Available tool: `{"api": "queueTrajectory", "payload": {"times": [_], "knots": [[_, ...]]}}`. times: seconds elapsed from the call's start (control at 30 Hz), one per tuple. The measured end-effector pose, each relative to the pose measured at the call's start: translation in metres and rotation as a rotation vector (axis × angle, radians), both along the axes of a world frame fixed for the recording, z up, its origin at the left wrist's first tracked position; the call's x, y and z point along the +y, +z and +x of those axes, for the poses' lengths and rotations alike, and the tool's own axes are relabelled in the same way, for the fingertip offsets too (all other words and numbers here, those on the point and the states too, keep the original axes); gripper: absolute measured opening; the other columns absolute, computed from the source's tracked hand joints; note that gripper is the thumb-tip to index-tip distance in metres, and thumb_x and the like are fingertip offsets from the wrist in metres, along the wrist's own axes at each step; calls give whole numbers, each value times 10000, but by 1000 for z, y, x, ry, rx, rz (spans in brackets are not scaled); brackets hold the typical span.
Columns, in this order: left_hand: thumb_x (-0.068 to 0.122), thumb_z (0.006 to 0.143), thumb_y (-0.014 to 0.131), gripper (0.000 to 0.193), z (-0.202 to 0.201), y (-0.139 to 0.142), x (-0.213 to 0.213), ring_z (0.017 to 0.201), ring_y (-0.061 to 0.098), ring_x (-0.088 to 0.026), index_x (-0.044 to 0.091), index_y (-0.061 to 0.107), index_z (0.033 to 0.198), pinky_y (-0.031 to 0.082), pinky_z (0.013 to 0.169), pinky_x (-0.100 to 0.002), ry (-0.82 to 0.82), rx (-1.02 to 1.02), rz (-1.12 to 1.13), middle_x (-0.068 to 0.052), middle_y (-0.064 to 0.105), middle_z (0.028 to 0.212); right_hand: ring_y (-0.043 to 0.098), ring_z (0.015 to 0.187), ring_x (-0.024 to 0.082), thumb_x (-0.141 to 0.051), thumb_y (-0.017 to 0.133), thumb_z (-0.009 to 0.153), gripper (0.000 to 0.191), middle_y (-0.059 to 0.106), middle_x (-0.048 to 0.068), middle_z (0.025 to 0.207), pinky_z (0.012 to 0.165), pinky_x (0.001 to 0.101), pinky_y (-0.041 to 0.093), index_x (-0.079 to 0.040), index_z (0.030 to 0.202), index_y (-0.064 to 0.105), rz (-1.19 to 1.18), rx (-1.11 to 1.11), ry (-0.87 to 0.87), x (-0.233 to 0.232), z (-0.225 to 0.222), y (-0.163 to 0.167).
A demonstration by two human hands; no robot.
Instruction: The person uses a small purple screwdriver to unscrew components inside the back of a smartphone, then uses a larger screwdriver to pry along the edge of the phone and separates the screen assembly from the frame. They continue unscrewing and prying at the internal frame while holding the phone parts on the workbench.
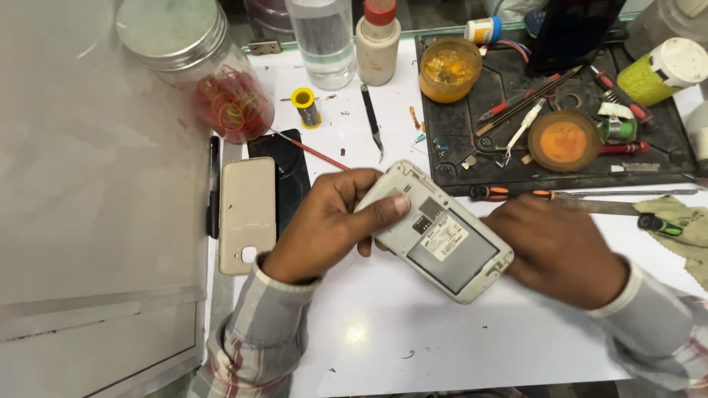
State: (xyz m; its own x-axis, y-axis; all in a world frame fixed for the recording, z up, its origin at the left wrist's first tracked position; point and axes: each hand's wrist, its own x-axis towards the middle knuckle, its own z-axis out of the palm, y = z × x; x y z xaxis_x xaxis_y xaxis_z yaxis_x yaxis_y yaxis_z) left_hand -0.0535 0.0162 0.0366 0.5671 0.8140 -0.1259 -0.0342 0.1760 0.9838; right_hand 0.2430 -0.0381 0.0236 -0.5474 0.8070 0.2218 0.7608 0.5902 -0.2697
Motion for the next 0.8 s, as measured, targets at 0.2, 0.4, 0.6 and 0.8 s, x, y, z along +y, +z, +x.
{"api": "queueTrajectory", "payload": {"times": [0.2, 0.4, 0.6, 0.8], "knots": [[279, 936, 713, 314, 6, -11, -16, 613, 617, -39, -4, 737, 1070, 474, 472, -198, 53, -16, -37, -22, 736, 797, 669, 904, 256, -255, 817, 612, 509, 682, 16, 1001, 626, 400, 558, -161, 1096, 692, -111, -69, -56, -11, -5, -7], [256, 952, 740, 312, 11, -18, -24, 594, 533, -31, -37, 734, 1060, 433, 490, -194, 22, -68, -24, -20, 702, 788, 705, 758, 189, -201, 687, 916, 229, 726, 68, 959, 672, 316, 552, -106, 1118, 736, -143, 243, -329, -28, -9, 1], [268, 950, 730, 313, 14, -21, -26, 578, 541, -31, -16, 730, 1084, 443, 488, -194, 16, -64, -32, -15, 705, 778, 738, 824, 99, -214, 517, 1016, 348, 820, 63, 942, 719, 250, 590, 13, 1164, 735, -634, 813, -413, -49, -3, -2], [241, 950, 705, 322, 19, -24, -26, 581, 575, -38, -22, 709, 1135, 474, 486, -195, 71, -36, -93, -29, 711, 818, 666, 730, 80, -183, 645, 975, 287, 784, 67, 836, 634, 245, 556, 30, 1128, 763, -624, 815, -442, -55, -14, -23]]}}
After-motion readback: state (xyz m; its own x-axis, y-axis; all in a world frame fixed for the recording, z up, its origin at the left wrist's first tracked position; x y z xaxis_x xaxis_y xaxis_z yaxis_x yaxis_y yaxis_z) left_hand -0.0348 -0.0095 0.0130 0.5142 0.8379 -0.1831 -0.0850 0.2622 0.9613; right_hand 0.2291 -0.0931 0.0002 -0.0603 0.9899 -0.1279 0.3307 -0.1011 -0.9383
